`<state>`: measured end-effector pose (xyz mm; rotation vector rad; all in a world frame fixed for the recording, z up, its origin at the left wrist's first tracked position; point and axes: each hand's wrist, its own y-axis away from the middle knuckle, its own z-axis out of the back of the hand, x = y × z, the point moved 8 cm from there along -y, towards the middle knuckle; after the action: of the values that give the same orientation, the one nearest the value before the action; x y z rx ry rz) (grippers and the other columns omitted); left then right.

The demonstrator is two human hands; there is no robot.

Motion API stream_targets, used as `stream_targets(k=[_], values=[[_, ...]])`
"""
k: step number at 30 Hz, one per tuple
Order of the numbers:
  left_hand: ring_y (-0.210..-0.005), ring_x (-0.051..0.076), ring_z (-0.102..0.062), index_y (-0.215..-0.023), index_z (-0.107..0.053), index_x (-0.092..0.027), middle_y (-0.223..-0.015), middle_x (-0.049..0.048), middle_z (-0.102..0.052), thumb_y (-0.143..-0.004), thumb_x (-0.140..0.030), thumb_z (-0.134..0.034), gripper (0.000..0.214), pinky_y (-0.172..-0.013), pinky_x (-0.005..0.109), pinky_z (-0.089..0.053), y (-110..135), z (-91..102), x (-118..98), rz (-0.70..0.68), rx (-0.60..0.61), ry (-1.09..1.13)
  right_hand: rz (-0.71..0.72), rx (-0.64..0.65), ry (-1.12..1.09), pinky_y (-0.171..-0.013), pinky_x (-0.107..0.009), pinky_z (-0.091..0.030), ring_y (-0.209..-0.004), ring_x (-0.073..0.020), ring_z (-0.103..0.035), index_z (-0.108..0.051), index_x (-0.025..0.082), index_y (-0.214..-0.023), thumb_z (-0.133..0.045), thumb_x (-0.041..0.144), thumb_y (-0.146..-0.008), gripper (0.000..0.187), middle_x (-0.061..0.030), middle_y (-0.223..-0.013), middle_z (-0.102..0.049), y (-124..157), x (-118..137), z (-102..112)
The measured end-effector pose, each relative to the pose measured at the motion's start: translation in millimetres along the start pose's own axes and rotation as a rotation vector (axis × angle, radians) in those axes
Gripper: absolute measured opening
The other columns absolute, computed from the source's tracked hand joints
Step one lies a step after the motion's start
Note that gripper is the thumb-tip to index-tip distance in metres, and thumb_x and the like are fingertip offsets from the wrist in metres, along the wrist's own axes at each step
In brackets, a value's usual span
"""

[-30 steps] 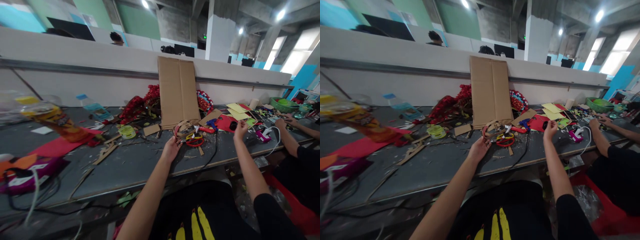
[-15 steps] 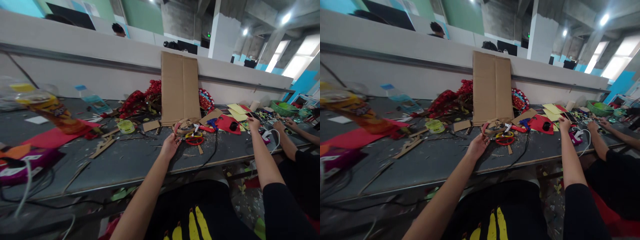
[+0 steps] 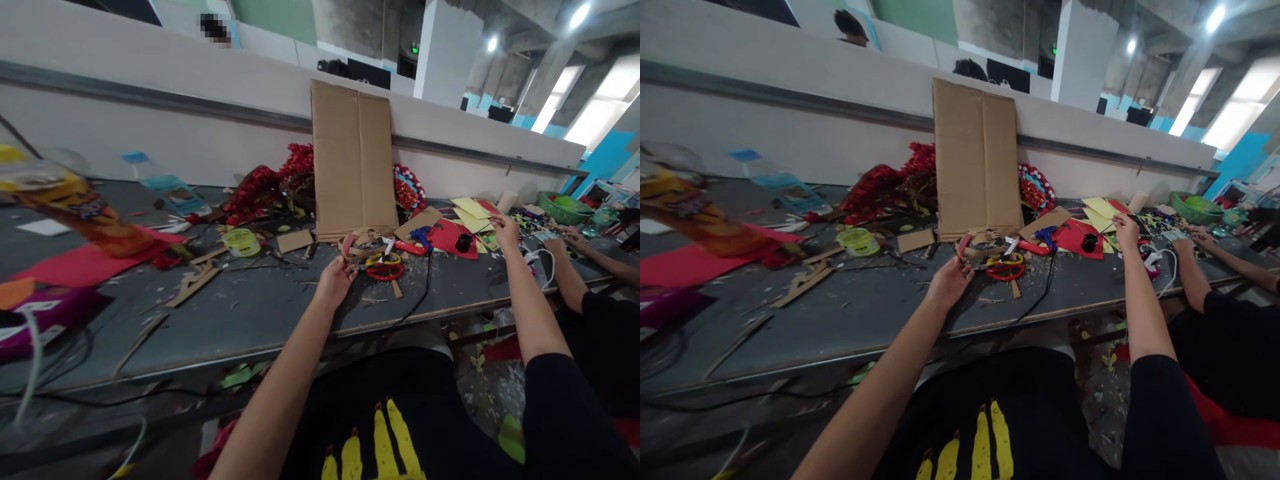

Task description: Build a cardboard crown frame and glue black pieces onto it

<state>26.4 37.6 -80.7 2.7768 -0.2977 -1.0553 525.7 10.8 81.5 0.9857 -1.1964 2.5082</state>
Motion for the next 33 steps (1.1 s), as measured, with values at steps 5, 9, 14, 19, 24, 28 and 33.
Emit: stream_targets(k=[5, 9, 14, 19, 24, 28, 33], values=[[-0.055, 0.006, -0.059, -0.080, -0.058, -0.017, -0.066, -0.0038, -0.063, -0.080, -0.016, -0.059, 0.002, -0.055, 0.018, -0.047, 0.6, -0.5, 0.0, 0.004, 0.005, -0.003, -0.003, 0.018, -0.038, -0.083, -0.037, -0.053, -0.087, -0.0213, -0.070, -0.068, 0.012, -0.095, -0.052, 0.013, -0.068, 0.031, -0.0117, -0.091, -0.073, 5.6, -4.6, 1.7], [-0.054, 0.006, -0.059, -0.080, -0.058, -0.017, -0.065, -0.0044, -0.063, -0.082, -0.015, -0.055, 0.005, -0.054, 0.018, -0.047, 2.8, -2.8, -1.1, 0.011, 0.001, 0.012, -0.003, 0.027, -0.049, -0.083, -0.038, -0.054, -0.087, -0.0215, -0.070, -0.067, 0.013, -0.094, -0.053, 0.015, -0.068, 0.029, -0.0109, -0.090, -0.073, 9.7, -9.3, 2.9], [-0.054, 0.006, -0.059, -0.079, -0.058, -0.017, -0.063, -0.0042, -0.062, -0.082, -0.014, -0.055, 0.005, -0.054, 0.018, -0.047, 2.8, -2.8, -0.5, 0.016, -0.001, 0.007, -0.003, 0.039, -0.046, -0.083, -0.039, -0.053, -0.084, -0.0210, -0.070, -0.067, 0.013, -0.096, -0.058, 0.017, -0.066, 0.032, -0.0103, -0.089, -0.073, 11.5, -15.3, 2.8], [-0.054, 0.007, -0.058, -0.080, -0.060, -0.017, -0.068, -0.0027, -0.064, -0.083, -0.012, -0.053, 0.008, -0.055, 0.020, -0.048, 2.9, -0.4, 0.0, 0.012, -0.032, 0.013, -0.010, -0.001, -0.026, -0.080, -0.040, -0.054, -0.079, -0.0219, -0.069, -0.067, 0.012, -0.093, -0.061, 0.022, -0.066, 0.030, -0.0113, -0.085, -0.072, 11.3, -19.3, 7.5], [-0.055, 0.007, -0.059, -0.080, -0.060, -0.017, -0.067, -0.0027, -0.064, -0.086, -0.011, -0.049, 0.014, -0.055, 0.020, -0.049, 2.0, 0.0, 0.6, 0.022, -0.027, 0.024, -0.017, -0.054, -0.009, -0.076, -0.042, -0.054, -0.073, -0.0229, -0.068, -0.068, 0.012, -0.088, -0.063, 0.031, -0.067, 0.029, -0.0114, -0.079, -0.071, 11.7, -16.0, 16.3], [-0.056, 0.007, -0.059, -0.081, -0.061, -0.017, -0.067, -0.0023, -0.064, -0.086, -0.011, -0.048, 0.015, -0.055, 0.020, -0.049, 0.5, 0.6, 0.4, 0.020, -0.007, 0.015, 0.012, -0.069, -0.017, -0.075, -0.040, -0.055, -0.074, -0.0217, -0.067, -0.068, 0.014, -0.087, -0.063, 0.033, -0.068, 0.027, -0.0101, -0.080, -0.071, 11.4, -2.4, 19.3], [-0.056, 0.008, -0.059, -0.080, -0.060, -0.017, -0.067, -0.0026, -0.064, -0.084, -0.011, -0.051, 0.012, -0.055, 0.020, -0.049, 2.2, 0.0, -0.1, 0.021, -0.001, 0.023, 0.042, -0.078, -0.028, -0.075, -0.038, -0.055, -0.076, -0.0214, -0.067, -0.068, 0.015, -0.086, -0.063, 0.033, -0.069, 0.025, -0.0103, -0.084, -0.071, 6.5, 16.3, 19.6]])
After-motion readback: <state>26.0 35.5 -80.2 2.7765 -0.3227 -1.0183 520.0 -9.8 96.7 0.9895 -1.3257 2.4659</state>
